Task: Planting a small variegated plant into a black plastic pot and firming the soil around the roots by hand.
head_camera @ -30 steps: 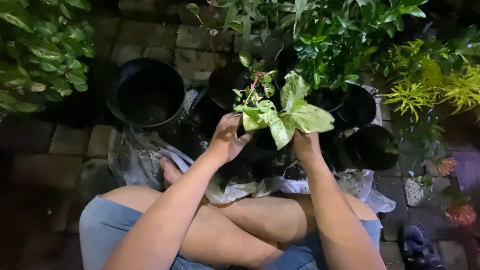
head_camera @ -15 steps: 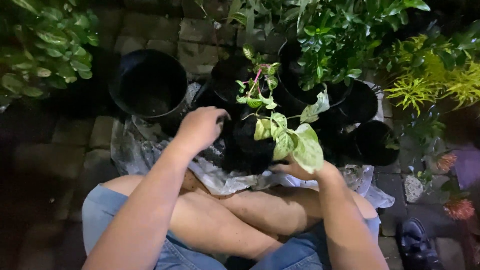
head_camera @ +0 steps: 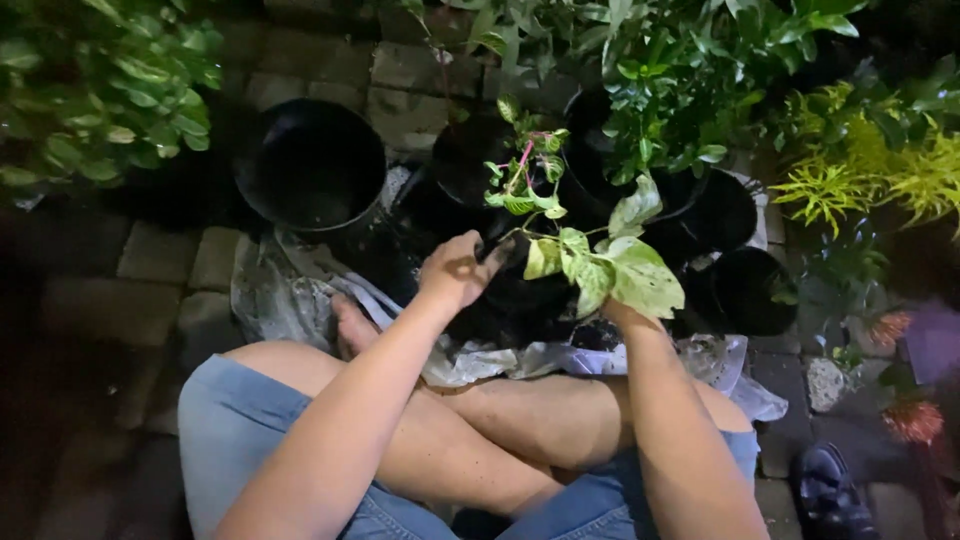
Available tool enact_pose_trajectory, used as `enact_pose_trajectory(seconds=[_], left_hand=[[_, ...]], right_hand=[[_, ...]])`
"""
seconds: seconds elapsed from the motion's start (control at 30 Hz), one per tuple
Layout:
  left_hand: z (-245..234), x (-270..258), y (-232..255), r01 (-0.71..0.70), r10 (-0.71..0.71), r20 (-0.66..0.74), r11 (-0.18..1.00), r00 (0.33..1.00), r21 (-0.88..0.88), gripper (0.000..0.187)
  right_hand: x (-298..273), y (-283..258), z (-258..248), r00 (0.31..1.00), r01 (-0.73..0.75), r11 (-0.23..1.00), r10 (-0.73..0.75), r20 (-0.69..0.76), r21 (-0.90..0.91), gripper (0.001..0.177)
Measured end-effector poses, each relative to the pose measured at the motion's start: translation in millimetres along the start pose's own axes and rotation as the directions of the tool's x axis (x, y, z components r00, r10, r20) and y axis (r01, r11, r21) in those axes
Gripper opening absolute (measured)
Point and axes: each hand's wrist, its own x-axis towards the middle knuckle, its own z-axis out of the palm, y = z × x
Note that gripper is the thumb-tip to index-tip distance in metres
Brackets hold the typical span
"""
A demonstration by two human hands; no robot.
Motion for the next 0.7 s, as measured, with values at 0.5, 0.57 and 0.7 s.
enact_pose_trajectory(seconds=[0.5, 0.57, 0.7], left_hand=[[25, 16, 30, -0.142, 0.148, -0.185, 0.989, 0.971, 0.049, 0.039], [41, 24, 39, -0.110, 0.108, -0.161, 0.994, 0.981, -0.007, 0.041], [92, 49, 37, -0.078, 0.072, -0.073, 0.993, 0.995, -0.084, 0.037]], right_hand=[[57, 133, 11, 0.989, -0.132, 0.991, 0.131, -0.072, -0.006, 0.069], [36, 118, -8, 0.986, -0.143, 0.990, 0.142, -0.083, -0.006, 0.068], [25, 130, -12, 0.979, -0.175, 0.985, 0.173, -0.105, -0.006, 0.066]])
